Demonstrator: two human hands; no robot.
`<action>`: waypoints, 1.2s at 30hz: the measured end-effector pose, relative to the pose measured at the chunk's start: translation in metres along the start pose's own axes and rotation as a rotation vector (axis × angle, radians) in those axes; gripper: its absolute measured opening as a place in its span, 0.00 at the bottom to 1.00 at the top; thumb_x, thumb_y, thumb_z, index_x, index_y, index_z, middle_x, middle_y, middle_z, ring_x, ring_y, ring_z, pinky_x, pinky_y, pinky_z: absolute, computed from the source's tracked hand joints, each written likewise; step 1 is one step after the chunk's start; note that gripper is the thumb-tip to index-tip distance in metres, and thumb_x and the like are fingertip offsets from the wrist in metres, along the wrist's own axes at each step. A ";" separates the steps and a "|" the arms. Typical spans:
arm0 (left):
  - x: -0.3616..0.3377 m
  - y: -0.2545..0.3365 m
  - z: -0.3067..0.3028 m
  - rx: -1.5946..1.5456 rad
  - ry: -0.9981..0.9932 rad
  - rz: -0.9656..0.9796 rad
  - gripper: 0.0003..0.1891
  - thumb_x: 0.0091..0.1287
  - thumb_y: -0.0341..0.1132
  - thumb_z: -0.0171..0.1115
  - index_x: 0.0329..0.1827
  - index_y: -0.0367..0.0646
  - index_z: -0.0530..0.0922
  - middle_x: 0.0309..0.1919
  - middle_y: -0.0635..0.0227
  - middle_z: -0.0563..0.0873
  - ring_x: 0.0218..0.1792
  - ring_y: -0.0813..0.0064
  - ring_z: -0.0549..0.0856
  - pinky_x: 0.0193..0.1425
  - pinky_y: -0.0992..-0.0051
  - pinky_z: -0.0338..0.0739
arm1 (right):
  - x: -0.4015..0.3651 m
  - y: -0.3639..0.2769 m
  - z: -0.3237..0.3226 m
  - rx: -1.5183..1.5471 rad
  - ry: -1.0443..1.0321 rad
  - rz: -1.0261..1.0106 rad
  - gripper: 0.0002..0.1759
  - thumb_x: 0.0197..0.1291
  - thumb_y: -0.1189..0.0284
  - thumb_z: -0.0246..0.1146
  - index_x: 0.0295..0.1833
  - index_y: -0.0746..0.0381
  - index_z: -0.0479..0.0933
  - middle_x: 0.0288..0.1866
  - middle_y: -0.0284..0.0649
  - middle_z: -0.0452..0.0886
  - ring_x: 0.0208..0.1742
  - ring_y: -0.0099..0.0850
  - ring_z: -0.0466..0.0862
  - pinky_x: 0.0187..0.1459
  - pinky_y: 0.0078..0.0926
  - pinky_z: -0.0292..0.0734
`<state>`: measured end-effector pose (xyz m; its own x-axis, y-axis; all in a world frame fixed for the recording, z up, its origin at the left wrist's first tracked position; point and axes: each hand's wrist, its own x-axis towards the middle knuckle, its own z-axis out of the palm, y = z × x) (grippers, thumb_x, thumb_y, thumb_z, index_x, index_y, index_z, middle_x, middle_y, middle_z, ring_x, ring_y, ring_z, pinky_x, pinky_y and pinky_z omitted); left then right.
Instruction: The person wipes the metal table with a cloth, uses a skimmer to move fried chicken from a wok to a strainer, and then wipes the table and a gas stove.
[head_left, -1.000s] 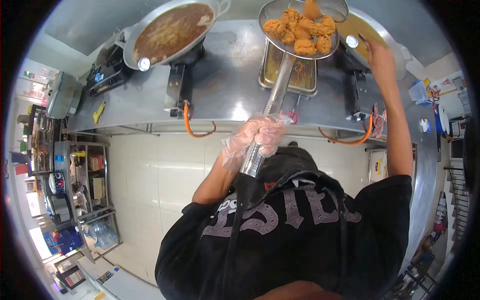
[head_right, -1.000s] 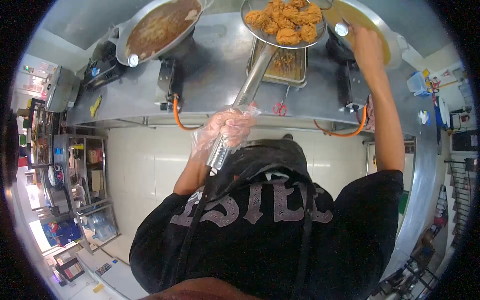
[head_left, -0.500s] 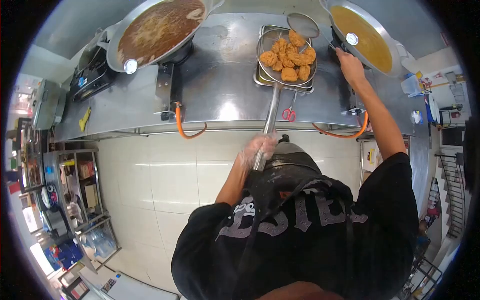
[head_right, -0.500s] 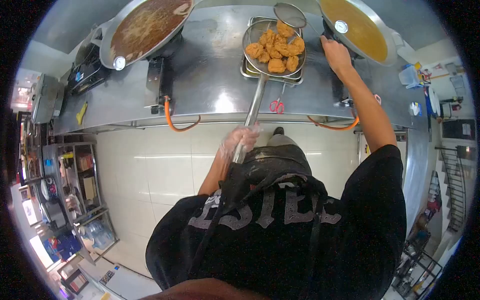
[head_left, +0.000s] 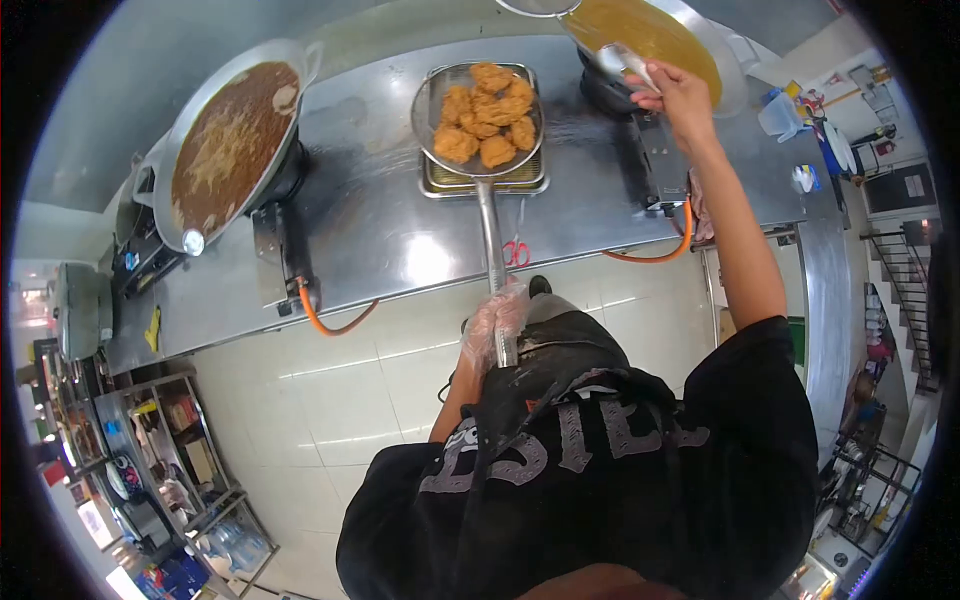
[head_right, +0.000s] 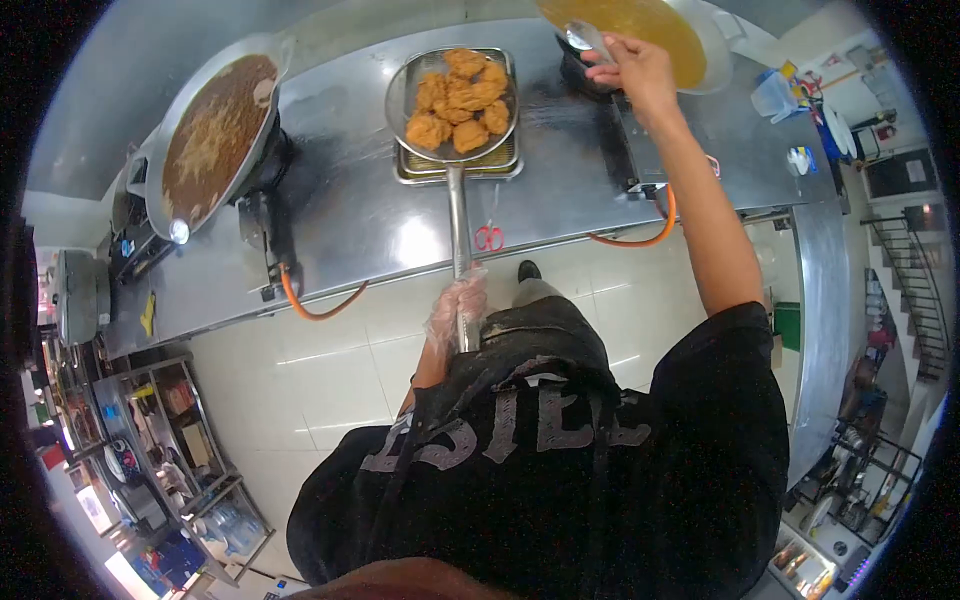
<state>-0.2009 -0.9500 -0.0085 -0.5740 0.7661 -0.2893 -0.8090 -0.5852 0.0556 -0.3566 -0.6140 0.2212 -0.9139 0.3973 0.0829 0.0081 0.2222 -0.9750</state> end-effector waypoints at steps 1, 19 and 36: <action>0.007 0.000 -0.003 0.001 0.015 0.001 0.07 0.71 0.30 0.46 0.49 0.44 0.69 0.19 0.79 0.65 0.17 0.86 0.65 0.18 0.84 0.64 | 0.011 0.001 -0.019 0.027 0.022 -0.009 0.20 0.68 0.67 0.53 0.55 0.73 0.72 0.40 0.48 0.84 0.29 0.27 0.85 0.30 0.17 0.80; 0.033 -0.007 0.042 0.667 0.260 0.302 0.39 0.66 0.67 0.39 0.68 0.42 0.60 0.31 0.60 0.79 0.22 0.72 0.80 0.29 0.72 0.80 | 0.162 0.097 -0.248 -1.287 -0.089 -0.201 0.14 0.60 0.64 0.59 0.38 0.66 0.79 0.32 0.53 0.82 0.38 0.53 0.82 0.41 0.47 0.74; 0.019 -0.043 -0.068 0.073 0.501 0.513 0.26 0.69 0.55 0.50 0.58 0.43 0.72 0.37 0.56 0.83 0.28 0.63 0.84 0.38 0.62 0.83 | 0.176 0.061 -0.211 -0.452 -0.354 0.072 0.15 0.67 0.64 0.55 0.31 0.63 0.77 0.17 0.24 0.66 0.15 0.12 0.62 0.16 0.14 0.55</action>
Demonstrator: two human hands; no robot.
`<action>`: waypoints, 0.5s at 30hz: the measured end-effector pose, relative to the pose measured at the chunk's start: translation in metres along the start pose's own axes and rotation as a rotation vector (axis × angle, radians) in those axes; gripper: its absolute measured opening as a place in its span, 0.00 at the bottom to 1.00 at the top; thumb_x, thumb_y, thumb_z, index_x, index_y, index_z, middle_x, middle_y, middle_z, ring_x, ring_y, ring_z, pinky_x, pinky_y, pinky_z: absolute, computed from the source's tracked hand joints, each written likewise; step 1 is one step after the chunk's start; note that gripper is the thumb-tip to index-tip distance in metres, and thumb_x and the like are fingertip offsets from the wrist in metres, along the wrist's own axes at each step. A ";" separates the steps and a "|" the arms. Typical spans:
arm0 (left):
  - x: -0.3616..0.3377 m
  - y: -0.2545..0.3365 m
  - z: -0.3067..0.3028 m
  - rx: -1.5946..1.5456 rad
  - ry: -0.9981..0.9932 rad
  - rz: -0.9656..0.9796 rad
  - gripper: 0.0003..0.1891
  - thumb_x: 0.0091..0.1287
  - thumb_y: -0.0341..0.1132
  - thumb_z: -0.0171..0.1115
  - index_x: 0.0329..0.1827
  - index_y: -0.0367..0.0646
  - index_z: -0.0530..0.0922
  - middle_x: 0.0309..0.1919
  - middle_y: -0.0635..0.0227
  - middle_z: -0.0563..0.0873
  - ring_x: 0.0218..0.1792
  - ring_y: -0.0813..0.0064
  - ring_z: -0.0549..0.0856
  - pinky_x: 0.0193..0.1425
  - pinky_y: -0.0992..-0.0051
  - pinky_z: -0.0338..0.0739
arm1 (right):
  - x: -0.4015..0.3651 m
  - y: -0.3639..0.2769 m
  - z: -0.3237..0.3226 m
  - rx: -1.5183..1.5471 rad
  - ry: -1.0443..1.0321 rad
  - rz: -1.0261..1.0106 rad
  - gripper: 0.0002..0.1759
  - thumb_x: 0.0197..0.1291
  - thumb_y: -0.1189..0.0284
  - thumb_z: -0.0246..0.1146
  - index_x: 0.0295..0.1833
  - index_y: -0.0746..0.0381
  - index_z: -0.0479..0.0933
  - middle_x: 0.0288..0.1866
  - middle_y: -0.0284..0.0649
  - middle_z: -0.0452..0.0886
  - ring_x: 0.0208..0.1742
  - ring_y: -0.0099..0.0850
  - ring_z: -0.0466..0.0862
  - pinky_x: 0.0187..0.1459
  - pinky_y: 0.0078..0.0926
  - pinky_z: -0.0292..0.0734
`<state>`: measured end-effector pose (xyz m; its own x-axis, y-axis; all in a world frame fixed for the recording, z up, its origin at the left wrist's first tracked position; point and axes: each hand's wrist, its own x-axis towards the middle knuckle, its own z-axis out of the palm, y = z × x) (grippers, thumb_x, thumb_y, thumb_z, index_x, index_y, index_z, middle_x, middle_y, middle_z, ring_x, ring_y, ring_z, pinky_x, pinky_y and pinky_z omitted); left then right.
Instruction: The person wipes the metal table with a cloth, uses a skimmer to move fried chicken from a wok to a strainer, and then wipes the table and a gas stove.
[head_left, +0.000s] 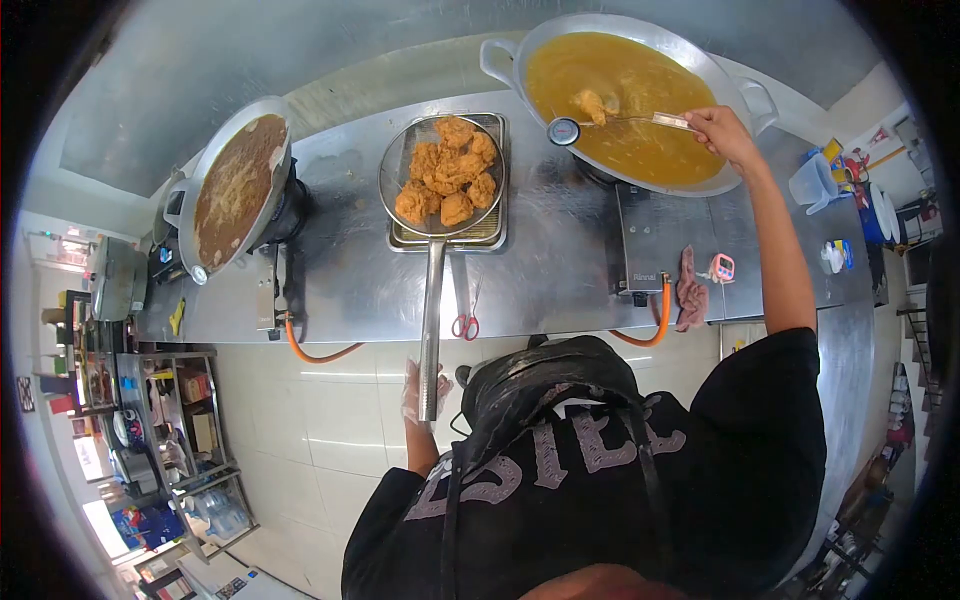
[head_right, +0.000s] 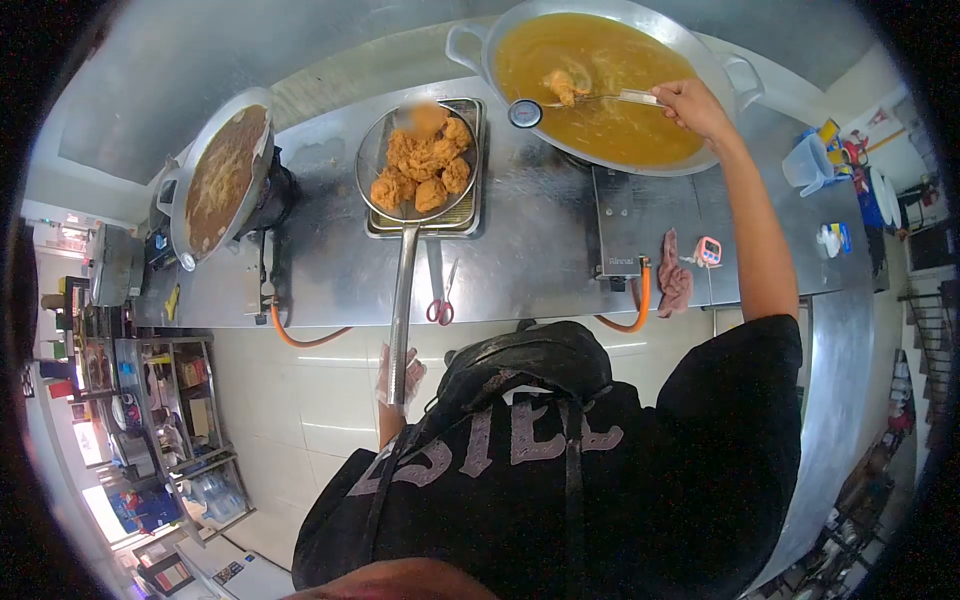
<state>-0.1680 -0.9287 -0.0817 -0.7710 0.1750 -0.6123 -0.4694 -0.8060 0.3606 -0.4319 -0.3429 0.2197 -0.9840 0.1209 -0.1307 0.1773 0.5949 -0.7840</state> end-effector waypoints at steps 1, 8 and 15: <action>-0.001 -0.002 -0.001 -0.011 0.044 0.012 0.25 0.68 0.56 0.50 0.53 0.43 0.74 0.35 0.58 0.83 0.26 0.64 0.83 0.38 0.62 0.83 | 0.001 0.001 -0.003 0.000 -0.003 0.006 0.15 0.67 0.64 0.55 0.33 0.63 0.78 0.17 0.24 0.66 0.15 0.12 0.62 0.16 0.13 0.55; 0.011 -0.032 -0.068 -0.046 0.314 0.068 0.21 0.67 0.54 0.53 0.46 0.44 0.77 0.35 0.62 0.83 0.27 0.65 0.83 0.42 0.59 0.82 | 0.005 0.001 -0.018 -0.105 0.080 0.011 0.15 0.67 0.63 0.56 0.41 0.64 0.81 0.17 0.24 0.66 0.15 0.13 0.64 0.16 0.14 0.56; 0.012 -0.060 -0.120 -0.036 0.268 0.057 0.19 0.69 0.47 0.54 0.58 0.49 0.71 0.43 0.67 0.80 0.36 0.71 0.82 0.52 0.62 0.78 | 0.012 -0.003 -0.027 -0.517 0.261 -0.164 0.15 0.63 0.65 0.57 0.33 0.66 0.79 0.20 0.44 0.79 0.24 0.39 0.79 0.30 0.35 0.72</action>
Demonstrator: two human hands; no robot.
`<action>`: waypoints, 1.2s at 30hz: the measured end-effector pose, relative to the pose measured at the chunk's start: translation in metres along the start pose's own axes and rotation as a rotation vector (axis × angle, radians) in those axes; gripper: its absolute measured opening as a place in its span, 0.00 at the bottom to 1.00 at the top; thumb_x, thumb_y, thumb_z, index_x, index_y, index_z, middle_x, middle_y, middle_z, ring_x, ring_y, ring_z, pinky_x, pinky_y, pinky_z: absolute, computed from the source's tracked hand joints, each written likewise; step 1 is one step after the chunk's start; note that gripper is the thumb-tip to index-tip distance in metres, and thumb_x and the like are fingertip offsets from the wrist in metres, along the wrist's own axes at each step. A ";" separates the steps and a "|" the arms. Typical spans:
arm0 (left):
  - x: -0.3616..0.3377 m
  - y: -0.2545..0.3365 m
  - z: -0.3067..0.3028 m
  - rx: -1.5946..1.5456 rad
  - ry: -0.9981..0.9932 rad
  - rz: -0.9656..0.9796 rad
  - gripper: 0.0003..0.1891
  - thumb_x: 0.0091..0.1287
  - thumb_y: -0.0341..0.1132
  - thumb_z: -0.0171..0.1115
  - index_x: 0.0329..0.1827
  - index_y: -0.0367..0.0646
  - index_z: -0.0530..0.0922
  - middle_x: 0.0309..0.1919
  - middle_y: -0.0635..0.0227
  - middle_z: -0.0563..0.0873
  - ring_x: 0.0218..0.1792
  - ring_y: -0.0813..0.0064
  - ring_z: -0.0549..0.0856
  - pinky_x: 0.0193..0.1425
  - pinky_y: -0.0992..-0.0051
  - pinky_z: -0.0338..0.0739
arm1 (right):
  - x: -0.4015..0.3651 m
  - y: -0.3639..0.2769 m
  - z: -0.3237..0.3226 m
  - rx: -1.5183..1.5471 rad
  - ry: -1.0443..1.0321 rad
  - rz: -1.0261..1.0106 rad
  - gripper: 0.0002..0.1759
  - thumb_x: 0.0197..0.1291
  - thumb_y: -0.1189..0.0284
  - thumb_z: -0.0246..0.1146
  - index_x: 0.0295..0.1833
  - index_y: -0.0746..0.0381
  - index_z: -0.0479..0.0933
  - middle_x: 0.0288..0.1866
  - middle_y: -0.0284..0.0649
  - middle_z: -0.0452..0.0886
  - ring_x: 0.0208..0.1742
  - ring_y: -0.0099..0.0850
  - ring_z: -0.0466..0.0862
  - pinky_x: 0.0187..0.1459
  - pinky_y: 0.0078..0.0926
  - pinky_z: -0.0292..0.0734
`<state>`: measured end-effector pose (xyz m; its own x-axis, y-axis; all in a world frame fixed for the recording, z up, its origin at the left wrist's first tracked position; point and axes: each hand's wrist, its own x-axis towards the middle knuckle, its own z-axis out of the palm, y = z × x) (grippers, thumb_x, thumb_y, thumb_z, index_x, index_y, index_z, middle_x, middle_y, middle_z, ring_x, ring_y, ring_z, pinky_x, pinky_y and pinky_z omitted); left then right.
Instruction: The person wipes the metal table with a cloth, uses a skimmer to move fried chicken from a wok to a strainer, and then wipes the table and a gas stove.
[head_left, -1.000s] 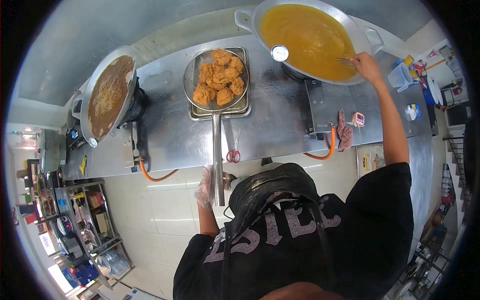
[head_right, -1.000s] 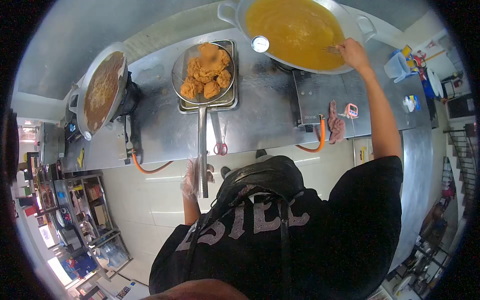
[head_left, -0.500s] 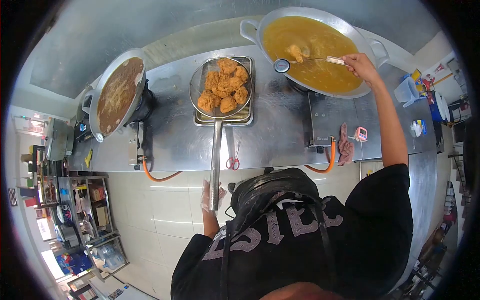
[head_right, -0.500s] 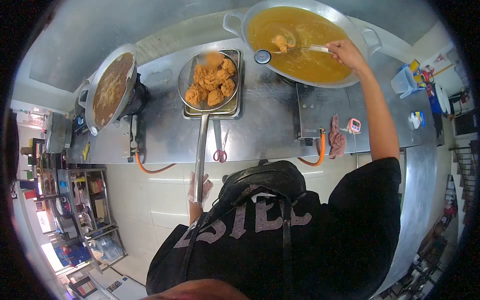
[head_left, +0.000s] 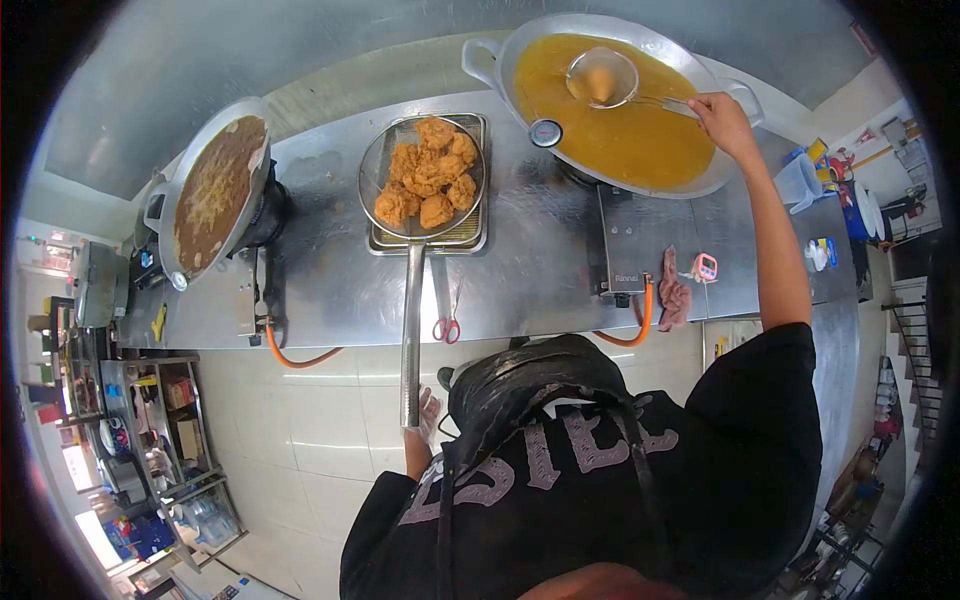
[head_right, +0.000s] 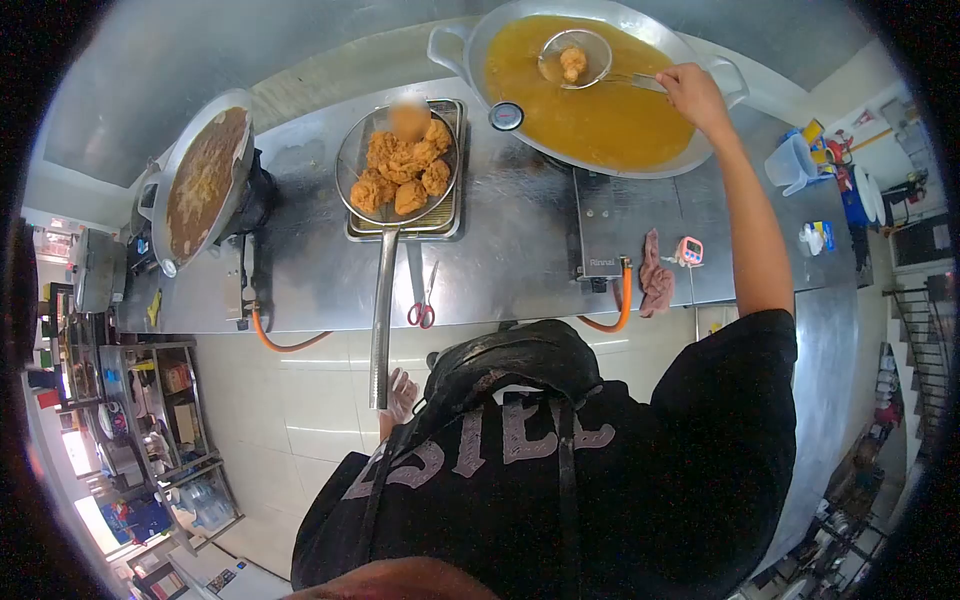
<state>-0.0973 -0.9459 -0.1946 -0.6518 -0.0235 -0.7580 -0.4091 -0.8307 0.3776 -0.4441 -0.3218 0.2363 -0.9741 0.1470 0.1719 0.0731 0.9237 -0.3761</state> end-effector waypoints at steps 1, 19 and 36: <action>0.000 -0.002 0.000 0.010 0.015 -0.006 0.20 0.69 0.49 0.54 0.58 0.49 0.71 0.43 0.67 0.80 0.36 0.71 0.82 0.52 0.62 0.78 | 0.000 -0.001 0.000 -0.052 0.023 -0.019 0.15 0.63 0.65 0.57 0.34 0.66 0.80 0.23 0.47 0.80 0.27 0.44 0.80 0.33 0.38 0.73; -0.027 0.066 0.081 0.147 -0.413 -0.029 0.35 0.67 0.61 0.48 0.60 0.37 0.69 0.40 0.59 0.81 0.34 0.75 0.81 0.41 0.76 0.79 | -0.033 0.047 -0.009 0.283 0.152 0.253 0.16 0.64 0.61 0.58 0.44 0.62 0.82 0.19 0.29 0.73 0.18 0.17 0.68 0.20 0.18 0.61; -0.070 0.169 0.253 0.483 -0.579 -0.364 0.06 0.71 0.38 0.54 0.38 0.48 0.70 0.16 0.84 0.65 0.12 0.92 0.62 0.12 0.87 0.55 | -0.119 -0.040 -0.004 0.560 0.233 0.386 0.16 0.66 0.62 0.58 0.42 0.64 0.80 0.19 0.26 0.69 0.17 0.13 0.64 0.17 0.13 0.57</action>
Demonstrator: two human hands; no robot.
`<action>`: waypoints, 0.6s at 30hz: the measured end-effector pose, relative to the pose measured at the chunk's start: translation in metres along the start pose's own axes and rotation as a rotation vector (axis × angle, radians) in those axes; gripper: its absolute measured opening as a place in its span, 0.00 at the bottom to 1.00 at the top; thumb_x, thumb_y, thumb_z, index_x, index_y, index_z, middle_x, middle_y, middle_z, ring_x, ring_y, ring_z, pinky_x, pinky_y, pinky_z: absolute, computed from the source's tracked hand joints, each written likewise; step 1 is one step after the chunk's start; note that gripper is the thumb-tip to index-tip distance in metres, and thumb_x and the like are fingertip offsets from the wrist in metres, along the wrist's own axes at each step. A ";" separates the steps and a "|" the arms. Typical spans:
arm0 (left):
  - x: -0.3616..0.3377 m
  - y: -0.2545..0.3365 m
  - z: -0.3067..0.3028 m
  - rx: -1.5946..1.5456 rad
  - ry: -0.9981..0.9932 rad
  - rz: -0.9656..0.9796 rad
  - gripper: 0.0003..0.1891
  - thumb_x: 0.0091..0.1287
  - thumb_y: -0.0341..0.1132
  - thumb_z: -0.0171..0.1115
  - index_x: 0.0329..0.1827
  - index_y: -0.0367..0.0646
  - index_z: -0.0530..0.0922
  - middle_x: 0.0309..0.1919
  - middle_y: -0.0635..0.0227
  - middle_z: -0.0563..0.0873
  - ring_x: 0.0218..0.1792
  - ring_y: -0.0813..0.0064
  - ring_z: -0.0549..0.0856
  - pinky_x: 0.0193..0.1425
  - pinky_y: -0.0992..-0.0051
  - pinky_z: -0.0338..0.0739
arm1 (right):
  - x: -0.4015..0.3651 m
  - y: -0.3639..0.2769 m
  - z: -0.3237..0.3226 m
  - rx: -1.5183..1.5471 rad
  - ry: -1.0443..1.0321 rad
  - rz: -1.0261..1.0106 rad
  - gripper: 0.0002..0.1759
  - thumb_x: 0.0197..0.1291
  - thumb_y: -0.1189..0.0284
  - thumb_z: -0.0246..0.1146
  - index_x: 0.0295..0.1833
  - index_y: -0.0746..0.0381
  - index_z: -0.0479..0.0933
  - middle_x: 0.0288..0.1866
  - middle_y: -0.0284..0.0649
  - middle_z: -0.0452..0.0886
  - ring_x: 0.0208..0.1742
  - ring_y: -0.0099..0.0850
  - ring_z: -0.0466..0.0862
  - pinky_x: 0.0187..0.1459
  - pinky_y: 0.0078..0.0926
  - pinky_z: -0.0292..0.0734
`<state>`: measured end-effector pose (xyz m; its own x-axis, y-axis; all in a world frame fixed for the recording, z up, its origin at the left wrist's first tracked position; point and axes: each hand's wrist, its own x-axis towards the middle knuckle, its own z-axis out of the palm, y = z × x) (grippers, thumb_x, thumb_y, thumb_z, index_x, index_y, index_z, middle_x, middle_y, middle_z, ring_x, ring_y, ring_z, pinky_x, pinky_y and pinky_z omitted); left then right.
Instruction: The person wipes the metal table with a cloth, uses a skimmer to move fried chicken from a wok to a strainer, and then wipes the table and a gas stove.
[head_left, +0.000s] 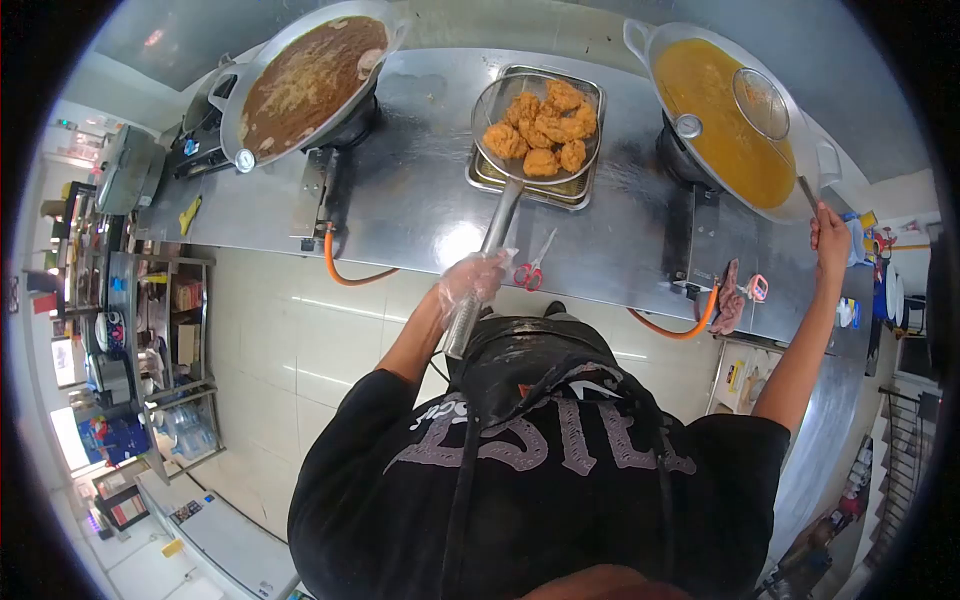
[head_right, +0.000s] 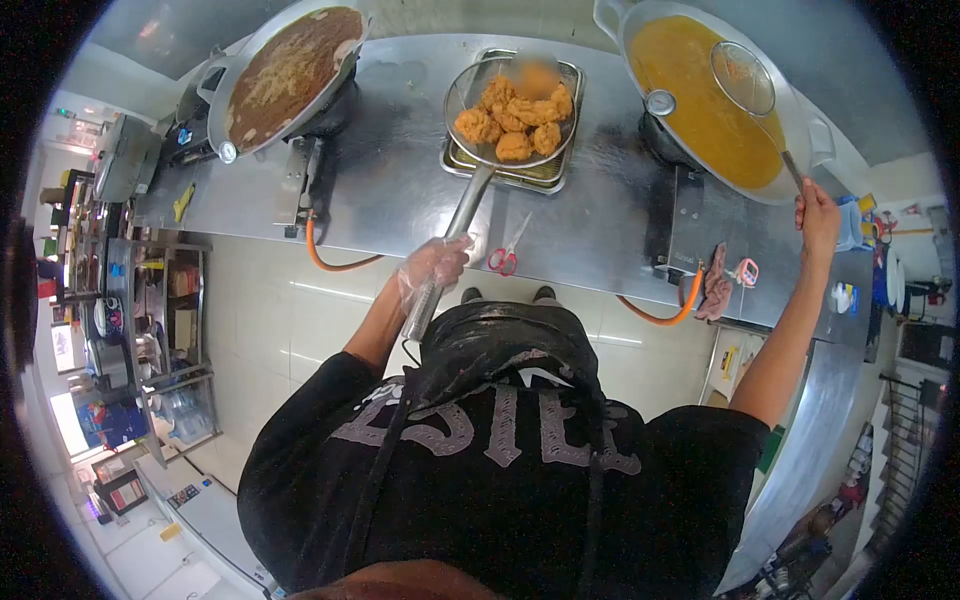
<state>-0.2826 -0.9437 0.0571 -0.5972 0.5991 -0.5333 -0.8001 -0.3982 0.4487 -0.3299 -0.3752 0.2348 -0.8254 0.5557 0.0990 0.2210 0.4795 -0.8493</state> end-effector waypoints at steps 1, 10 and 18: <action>-0.007 0.000 -0.006 0.035 -0.002 -0.018 0.06 0.71 0.38 0.54 0.38 0.48 0.70 0.16 0.84 0.65 0.12 0.91 0.62 0.12 0.87 0.55 | -0.006 -0.004 0.001 0.013 0.010 -0.010 0.16 0.65 0.61 0.58 0.42 0.64 0.80 0.19 0.26 0.69 0.17 0.13 0.64 0.17 0.13 0.57; -0.048 0.002 -0.051 -0.118 -0.164 -0.100 0.07 0.72 0.37 0.52 0.44 0.45 0.69 0.18 0.81 0.65 0.14 0.90 0.63 0.14 0.86 0.58 | -0.025 -0.057 0.044 0.018 0.084 0.036 0.17 0.62 0.61 0.62 0.43 0.65 0.80 0.19 0.26 0.69 0.17 0.14 0.64 0.19 0.14 0.57; -0.069 0.026 -0.063 -0.163 -0.193 -0.146 0.07 0.73 0.38 0.50 0.45 0.45 0.69 0.18 0.81 0.65 0.14 0.90 0.64 0.15 0.87 0.60 | -0.073 -0.146 0.171 -0.069 0.105 -0.178 0.19 0.62 0.62 0.61 0.54 0.62 0.79 0.24 0.32 0.79 0.19 0.17 0.73 0.23 0.15 0.70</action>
<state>-0.2656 -1.0390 0.0610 -0.4656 0.7731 -0.4308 -0.8848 -0.3951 0.2472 -0.3911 -0.6018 0.2623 -0.7967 0.5239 0.3012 0.1141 0.6198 -0.7764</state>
